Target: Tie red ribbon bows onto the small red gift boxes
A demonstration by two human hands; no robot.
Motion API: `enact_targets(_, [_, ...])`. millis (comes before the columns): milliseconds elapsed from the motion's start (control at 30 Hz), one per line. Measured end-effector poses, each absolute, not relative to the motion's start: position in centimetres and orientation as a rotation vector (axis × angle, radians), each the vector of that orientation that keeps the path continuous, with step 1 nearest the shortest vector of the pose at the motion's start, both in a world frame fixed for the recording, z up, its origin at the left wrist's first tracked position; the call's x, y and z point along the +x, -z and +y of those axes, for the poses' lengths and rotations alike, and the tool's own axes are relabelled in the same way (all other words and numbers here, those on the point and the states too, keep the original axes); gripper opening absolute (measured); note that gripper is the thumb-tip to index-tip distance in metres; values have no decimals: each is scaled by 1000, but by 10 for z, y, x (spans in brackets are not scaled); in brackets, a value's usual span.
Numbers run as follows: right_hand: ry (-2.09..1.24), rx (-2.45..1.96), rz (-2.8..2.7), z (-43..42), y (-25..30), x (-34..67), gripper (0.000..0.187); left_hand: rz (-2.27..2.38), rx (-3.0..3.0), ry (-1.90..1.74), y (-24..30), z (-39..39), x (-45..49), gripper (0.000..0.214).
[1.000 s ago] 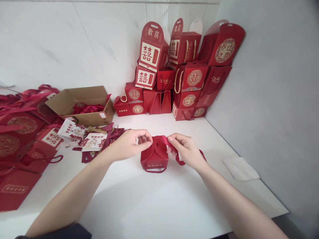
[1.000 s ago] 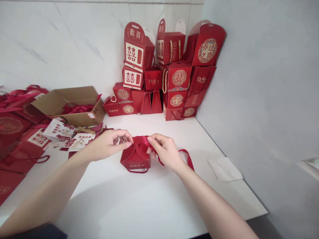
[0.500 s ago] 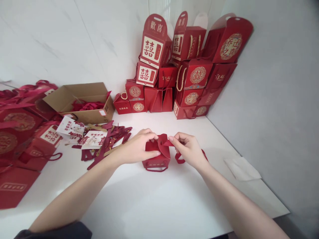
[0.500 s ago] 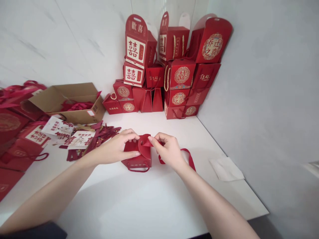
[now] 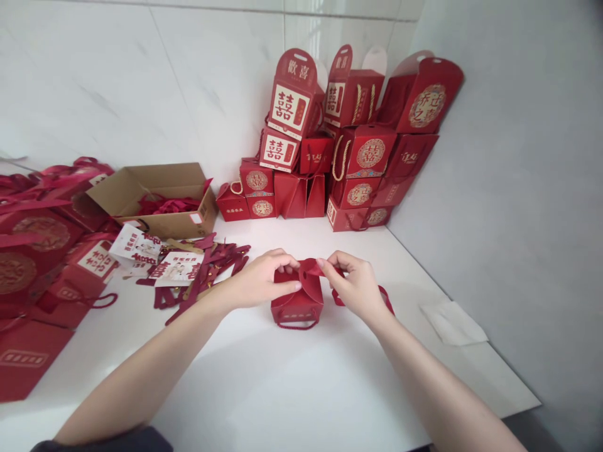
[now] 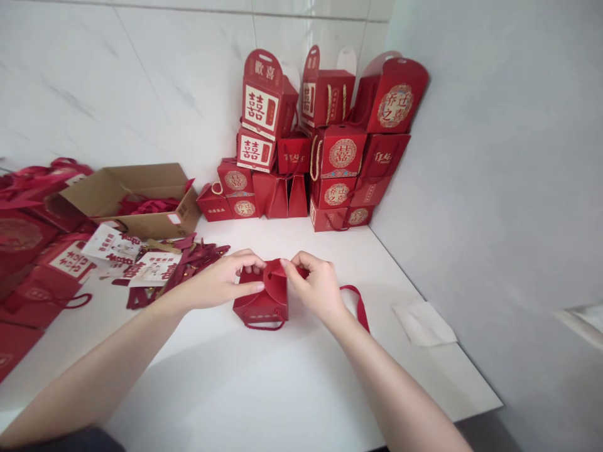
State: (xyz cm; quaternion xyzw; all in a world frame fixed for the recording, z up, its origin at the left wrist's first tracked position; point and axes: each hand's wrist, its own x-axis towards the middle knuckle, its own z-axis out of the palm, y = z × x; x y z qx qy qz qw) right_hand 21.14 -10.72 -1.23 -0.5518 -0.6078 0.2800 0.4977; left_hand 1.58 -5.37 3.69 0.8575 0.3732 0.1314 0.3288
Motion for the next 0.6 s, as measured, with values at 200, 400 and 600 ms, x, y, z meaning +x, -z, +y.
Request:
enact_targets(200, [-755,-1318,-1555,-106,13,204,34,978,2196,-385,-36,-54,17,24])
enact_targets(400, [-620,-1340,-1591,-106,16,202,34,1007,2201,-393,-34,-54,19,19])
enact_targets(600, [-756,-1111,-1687,-77,-13,214,23,1077,2207,-417,-64,-59,0,19])
